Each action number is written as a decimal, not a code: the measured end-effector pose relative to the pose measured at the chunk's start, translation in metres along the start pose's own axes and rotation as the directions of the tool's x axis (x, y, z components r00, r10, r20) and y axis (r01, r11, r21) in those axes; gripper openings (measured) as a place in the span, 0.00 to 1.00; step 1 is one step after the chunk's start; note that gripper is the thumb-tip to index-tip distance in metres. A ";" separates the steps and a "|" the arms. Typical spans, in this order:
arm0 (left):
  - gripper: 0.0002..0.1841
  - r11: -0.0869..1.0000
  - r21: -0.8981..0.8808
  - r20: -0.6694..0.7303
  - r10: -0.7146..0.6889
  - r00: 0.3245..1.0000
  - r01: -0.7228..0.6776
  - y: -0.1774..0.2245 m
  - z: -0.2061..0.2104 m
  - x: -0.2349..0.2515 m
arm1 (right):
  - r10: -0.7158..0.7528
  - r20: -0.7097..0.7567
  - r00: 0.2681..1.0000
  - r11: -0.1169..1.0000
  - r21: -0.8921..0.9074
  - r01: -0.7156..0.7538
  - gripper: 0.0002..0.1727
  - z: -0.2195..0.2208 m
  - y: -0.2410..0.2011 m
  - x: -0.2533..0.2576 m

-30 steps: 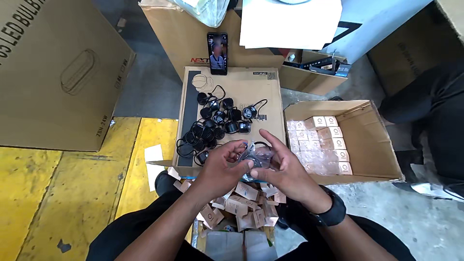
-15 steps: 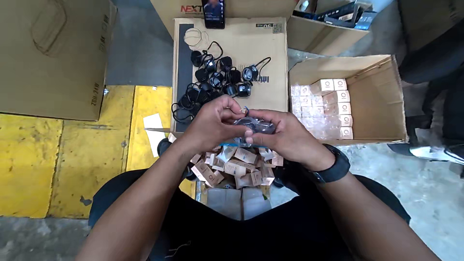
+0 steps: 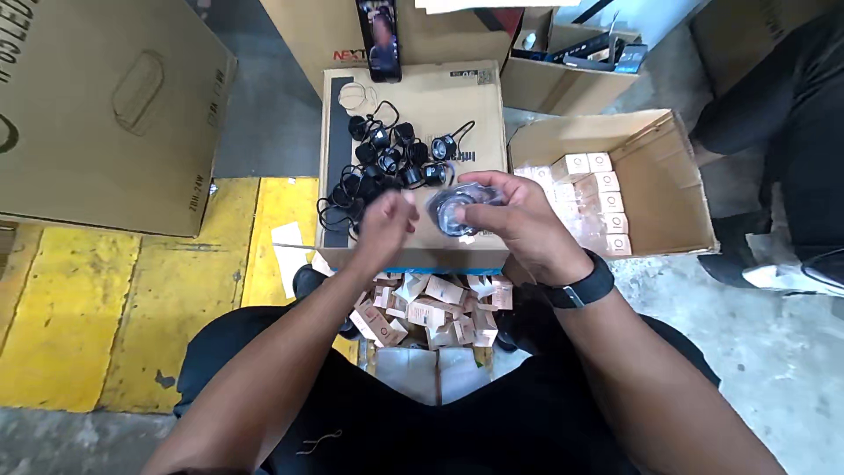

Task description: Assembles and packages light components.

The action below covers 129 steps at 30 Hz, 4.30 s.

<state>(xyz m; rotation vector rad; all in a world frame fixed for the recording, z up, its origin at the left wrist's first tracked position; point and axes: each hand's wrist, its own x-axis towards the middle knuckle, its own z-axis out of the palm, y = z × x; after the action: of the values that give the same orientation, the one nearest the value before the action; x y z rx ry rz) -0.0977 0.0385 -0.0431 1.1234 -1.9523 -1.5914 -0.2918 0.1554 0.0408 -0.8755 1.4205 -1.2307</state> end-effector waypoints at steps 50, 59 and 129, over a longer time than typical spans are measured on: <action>0.12 0.981 0.195 -0.015 0.012 1.000 -0.009 0.040 -0.029 0.002 | -0.076 -0.054 0.996 0.996 -0.059 0.073 0.31 0.015 0.025 0.024; 0.09 1.000 0.002 -0.150 0.028 0.988 -0.028 0.044 -0.015 0.001 | -0.269 -0.269 0.925 0.822 -0.565 0.075 0.33 0.019 0.048 0.024; 0.40 0.991 -0.029 0.128 0.135 0.983 -0.132 0.035 -0.012 -0.003 | -0.582 -0.075 0.809 0.592 -0.721 0.359 0.11 0.006 0.036 0.023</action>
<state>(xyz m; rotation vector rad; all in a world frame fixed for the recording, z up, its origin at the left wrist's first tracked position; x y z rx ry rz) -0.0996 0.0350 -0.0060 0.8807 -2.0416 -1.6453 -0.2874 0.1402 0.0012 -1.7390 2.0387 -1.2702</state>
